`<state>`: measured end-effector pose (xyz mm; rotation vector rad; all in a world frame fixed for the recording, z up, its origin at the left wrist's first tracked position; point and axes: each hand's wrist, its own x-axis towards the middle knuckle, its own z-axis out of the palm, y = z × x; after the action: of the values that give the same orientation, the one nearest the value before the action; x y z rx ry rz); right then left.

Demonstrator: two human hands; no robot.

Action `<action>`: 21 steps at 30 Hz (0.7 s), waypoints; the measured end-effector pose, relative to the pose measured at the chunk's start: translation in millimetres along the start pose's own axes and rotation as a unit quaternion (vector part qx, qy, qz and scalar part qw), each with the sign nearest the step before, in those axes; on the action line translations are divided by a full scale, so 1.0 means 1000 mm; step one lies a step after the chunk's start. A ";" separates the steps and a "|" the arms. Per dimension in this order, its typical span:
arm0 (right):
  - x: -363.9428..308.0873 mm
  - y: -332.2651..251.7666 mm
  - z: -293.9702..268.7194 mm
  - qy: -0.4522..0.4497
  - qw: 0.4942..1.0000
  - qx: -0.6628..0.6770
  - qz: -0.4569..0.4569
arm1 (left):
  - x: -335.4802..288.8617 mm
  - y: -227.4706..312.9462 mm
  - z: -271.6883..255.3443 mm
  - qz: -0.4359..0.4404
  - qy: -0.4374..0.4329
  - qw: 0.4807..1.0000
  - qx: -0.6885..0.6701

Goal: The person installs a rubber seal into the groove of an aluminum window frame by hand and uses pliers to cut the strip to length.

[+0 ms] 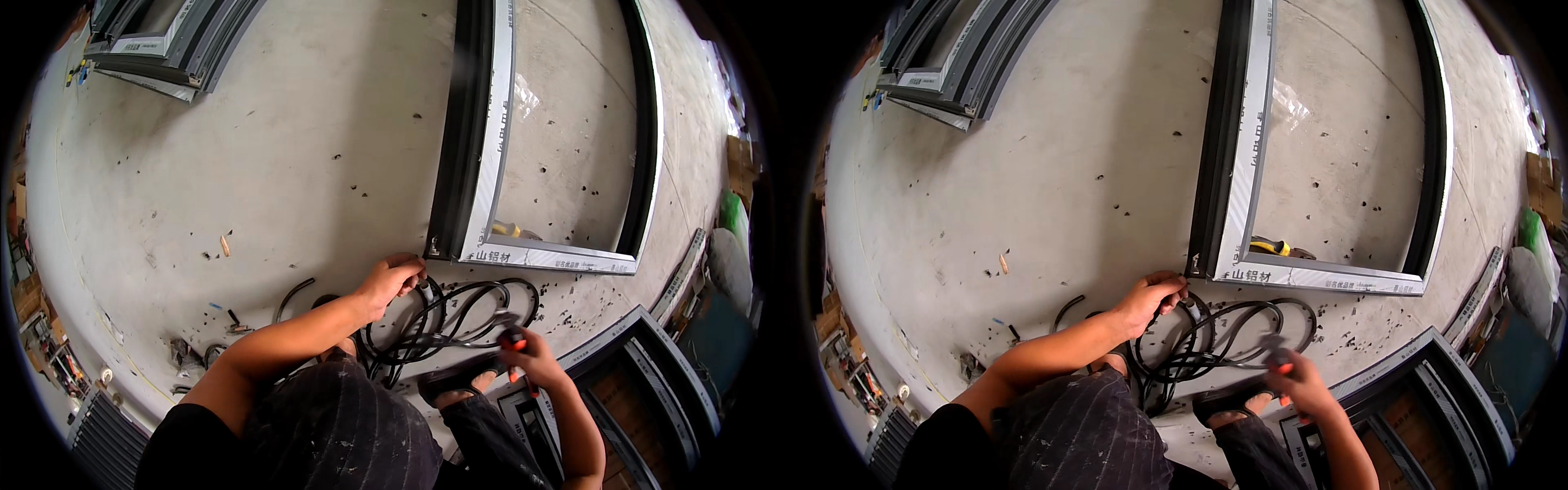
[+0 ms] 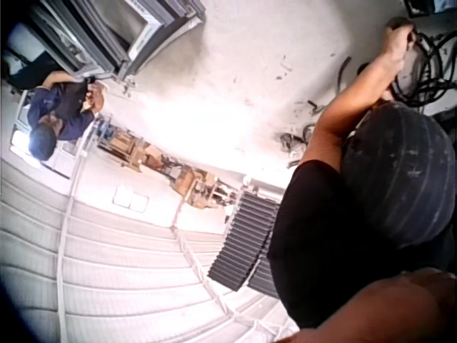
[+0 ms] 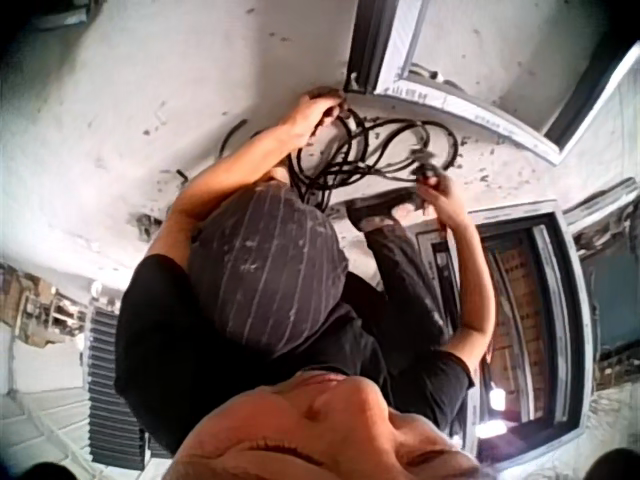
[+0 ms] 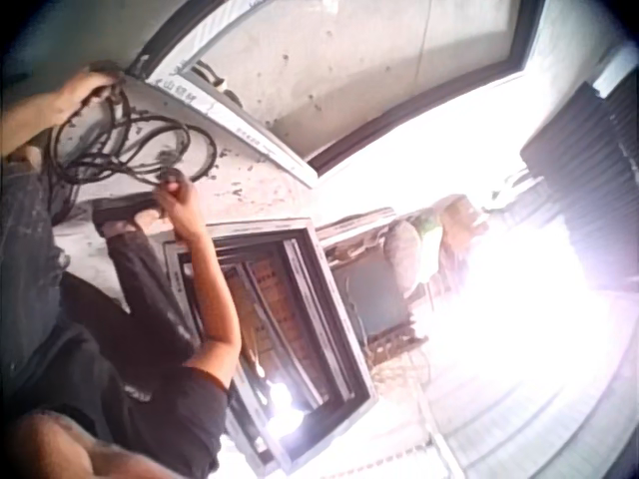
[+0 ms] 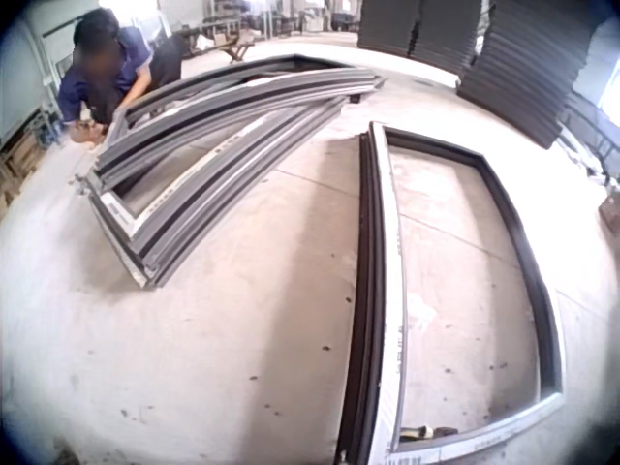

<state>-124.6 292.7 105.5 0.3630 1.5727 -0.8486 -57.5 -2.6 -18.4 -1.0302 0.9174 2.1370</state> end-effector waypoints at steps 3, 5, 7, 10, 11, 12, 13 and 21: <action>0.032 -0.049 0.039 -0.012 0.957 -0.255 -0.141 | -0.005 0.009 -0.005 -0.003 0.007 1.000 0.014; 0.060 -0.063 0.052 0.007 0.946 -0.261 -0.194 | -0.008 0.020 -0.011 0.006 -0.001 0.998 0.069; 0.079 -0.071 0.057 0.012 0.934 -0.284 -0.217 | -0.008 0.024 -0.012 0.033 0.004 0.992 0.118; 0.094 -0.075 0.059 0.014 0.922 -0.321 -0.216 | -0.003 0.026 -0.018 0.067 -0.018 0.975 0.209; 0.097 -0.073 0.060 0.019 0.922 -0.314 -0.228 | -0.002 0.027 -0.020 0.072 -0.025 0.971 0.226; 0.099 -0.073 0.061 0.022 0.921 -0.307 -0.240 | -0.002 0.026 -0.021 0.077 -0.031 0.967 0.243; 0.100 -0.075 0.061 0.015 0.927 -0.296 -0.230 | -0.001 0.025 -0.023 0.096 -0.034 0.964 0.247; 0.104 -0.084 0.069 0.002 0.936 -0.296 -0.189 | -0.003 0.035 -0.024 0.185 -0.027 0.897 0.401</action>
<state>-151.4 162.8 33.9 -0.3831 1.8431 -0.6104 -71.8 -42.9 -15.6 -0.3840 1.8618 1.7340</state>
